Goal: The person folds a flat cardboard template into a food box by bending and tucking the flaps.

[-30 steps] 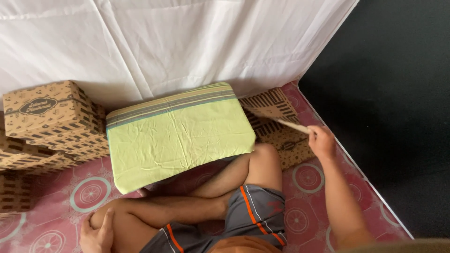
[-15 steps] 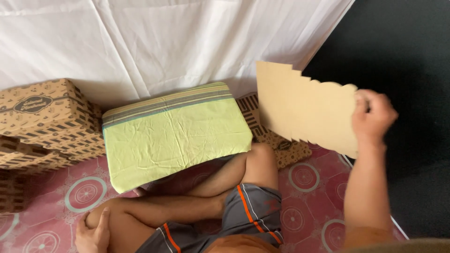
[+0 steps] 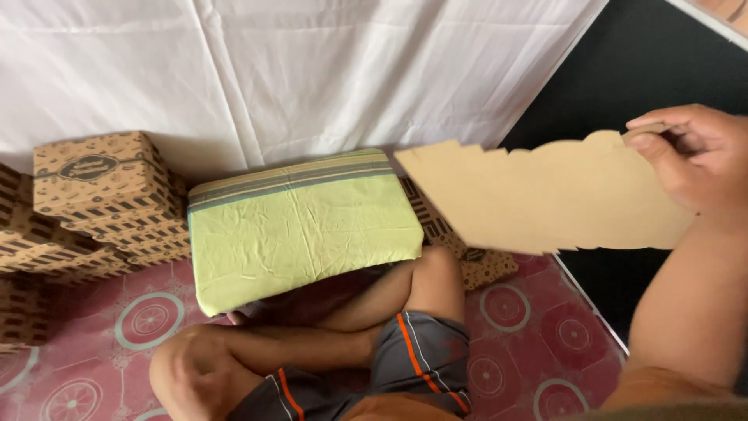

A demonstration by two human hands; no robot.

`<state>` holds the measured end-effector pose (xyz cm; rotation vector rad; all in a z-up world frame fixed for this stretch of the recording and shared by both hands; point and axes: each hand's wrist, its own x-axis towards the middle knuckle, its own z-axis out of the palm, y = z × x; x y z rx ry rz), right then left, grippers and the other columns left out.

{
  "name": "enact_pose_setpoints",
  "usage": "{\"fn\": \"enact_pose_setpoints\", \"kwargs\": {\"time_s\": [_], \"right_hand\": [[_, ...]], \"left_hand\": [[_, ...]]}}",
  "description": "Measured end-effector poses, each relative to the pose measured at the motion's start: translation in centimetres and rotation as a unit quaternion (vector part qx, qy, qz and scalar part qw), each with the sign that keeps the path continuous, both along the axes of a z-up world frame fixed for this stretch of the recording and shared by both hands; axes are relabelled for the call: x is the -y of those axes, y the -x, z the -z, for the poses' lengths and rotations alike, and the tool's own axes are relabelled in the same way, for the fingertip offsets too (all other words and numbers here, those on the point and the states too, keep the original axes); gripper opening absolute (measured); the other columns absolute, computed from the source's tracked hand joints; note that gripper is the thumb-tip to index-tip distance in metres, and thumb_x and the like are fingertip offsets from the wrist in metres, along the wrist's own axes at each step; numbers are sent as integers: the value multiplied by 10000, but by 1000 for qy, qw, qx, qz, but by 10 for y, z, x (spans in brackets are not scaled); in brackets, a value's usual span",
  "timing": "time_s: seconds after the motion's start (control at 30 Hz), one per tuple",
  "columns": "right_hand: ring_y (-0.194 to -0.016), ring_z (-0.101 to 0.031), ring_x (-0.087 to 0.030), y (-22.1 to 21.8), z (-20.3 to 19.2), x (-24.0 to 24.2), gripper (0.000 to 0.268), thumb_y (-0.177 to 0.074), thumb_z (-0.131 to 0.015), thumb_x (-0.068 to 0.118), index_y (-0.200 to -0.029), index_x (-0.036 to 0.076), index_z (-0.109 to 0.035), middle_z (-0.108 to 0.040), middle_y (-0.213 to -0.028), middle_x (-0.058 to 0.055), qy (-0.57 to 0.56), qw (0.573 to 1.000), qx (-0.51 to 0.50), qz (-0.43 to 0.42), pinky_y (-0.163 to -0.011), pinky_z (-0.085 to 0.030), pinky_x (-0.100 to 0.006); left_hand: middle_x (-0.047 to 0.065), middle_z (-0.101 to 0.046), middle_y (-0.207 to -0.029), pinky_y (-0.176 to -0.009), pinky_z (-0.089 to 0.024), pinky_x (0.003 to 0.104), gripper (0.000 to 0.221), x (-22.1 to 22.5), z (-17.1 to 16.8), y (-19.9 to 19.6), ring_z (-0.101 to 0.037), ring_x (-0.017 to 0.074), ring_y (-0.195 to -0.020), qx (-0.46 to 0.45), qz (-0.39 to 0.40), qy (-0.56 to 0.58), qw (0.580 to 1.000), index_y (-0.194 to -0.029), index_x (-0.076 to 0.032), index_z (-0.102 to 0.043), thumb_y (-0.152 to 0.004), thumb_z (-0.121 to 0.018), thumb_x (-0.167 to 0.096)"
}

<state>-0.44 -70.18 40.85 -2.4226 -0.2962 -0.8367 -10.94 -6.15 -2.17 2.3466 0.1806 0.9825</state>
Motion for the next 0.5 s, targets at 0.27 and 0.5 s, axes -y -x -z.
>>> {"fn": "enact_pose_setpoints", "kwargs": {"time_s": [0.27, 0.5], "right_hand": [[-802, -716, -247, -21, -67, -45, 276, -921, -664, -194, -1183, -146, -594, -695, -975, -240, 47, 982, -83, -166, -758, -581, -278], [-685, -649, -157, -52, -72, -172, 273, -858, -746, -132, -1123, -123, -680, -738, -970, -184, 94, 971, -80, -204, -614, -469, -222]], "left_hand": [[238, -479, -1474, -1103, -464, 439, 955, 82, -164, -90, -549, 367, -1305, -61, 298, 153, 940, -1473, 36, -412, -685, -883, -228], [173, -712, -1284, -1003, -559, 403, 900, 101, -214, -100, -708, 287, -1149, -198, 543, 275, 769, -1431, 10, -526, -676, -897, -311]]}}
